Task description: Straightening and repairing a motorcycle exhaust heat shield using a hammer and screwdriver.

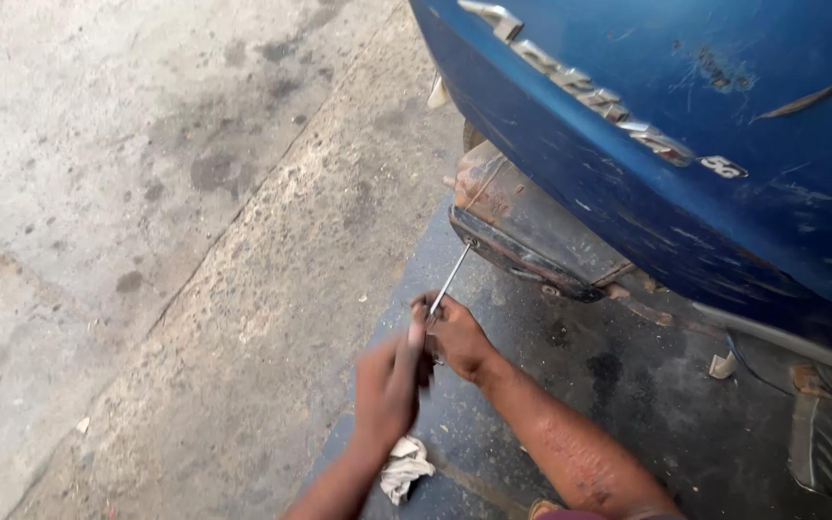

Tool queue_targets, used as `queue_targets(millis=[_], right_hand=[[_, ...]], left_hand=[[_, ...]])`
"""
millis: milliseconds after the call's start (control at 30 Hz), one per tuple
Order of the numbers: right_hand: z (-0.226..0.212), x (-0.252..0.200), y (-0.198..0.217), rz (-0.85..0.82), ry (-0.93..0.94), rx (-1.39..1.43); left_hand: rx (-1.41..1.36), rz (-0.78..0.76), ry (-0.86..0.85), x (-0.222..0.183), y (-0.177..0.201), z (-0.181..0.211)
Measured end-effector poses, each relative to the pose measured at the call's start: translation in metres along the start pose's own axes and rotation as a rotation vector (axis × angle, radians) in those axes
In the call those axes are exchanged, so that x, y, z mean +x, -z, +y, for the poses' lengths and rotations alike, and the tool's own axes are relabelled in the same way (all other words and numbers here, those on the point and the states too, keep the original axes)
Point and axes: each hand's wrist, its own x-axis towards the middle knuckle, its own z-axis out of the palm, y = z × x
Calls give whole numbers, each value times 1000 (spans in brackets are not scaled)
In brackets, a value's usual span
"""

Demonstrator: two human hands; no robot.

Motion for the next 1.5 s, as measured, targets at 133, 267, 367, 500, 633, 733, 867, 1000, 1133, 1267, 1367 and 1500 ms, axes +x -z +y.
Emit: queue_targets(millis=[133, 267, 367, 500, 633, 733, 867, 1000, 1133, 1267, 1367, 1500], right_hand=[[-21, -7, 2, -392, -2, 282], [-22, -9, 0, -315, -15, 168], [-7, -3, 6, -39, 2, -31], [0, -1, 9, 18, 36, -195], [4, -5, 6, -43, -58, -261], [20, -15, 11, -100, -105, -310], [40, -33, 29, -156, -167, -329], [62, -48, 57, -97, -304, -364], [117, -88, 89, -28, -575, -505], [158, -135, 91, -54, -676, -734], [181, -153, 92, -42, -707, -968], [183, -157, 110, -12, -501, -1334]], left_hand=[[482, -49, -273, 79, -16, 36], [665, -201, -300, 177, -46, -19], [816, -415, -42, 207, -62, -33], [614, -359, 129, 208, -68, -28], [484, -257, 122, 197, -72, -28], [189, -242, 111, 198, -70, -53], [1, -173, 154, 182, -68, -63], [-164, -196, 116, 169, -58, -97], [186, -179, 121, 136, -50, -151], [504, -290, 52, 88, -63, -259], [709, -378, 36, 54, -82, -284], [723, -321, -56, 41, -109, -307]])
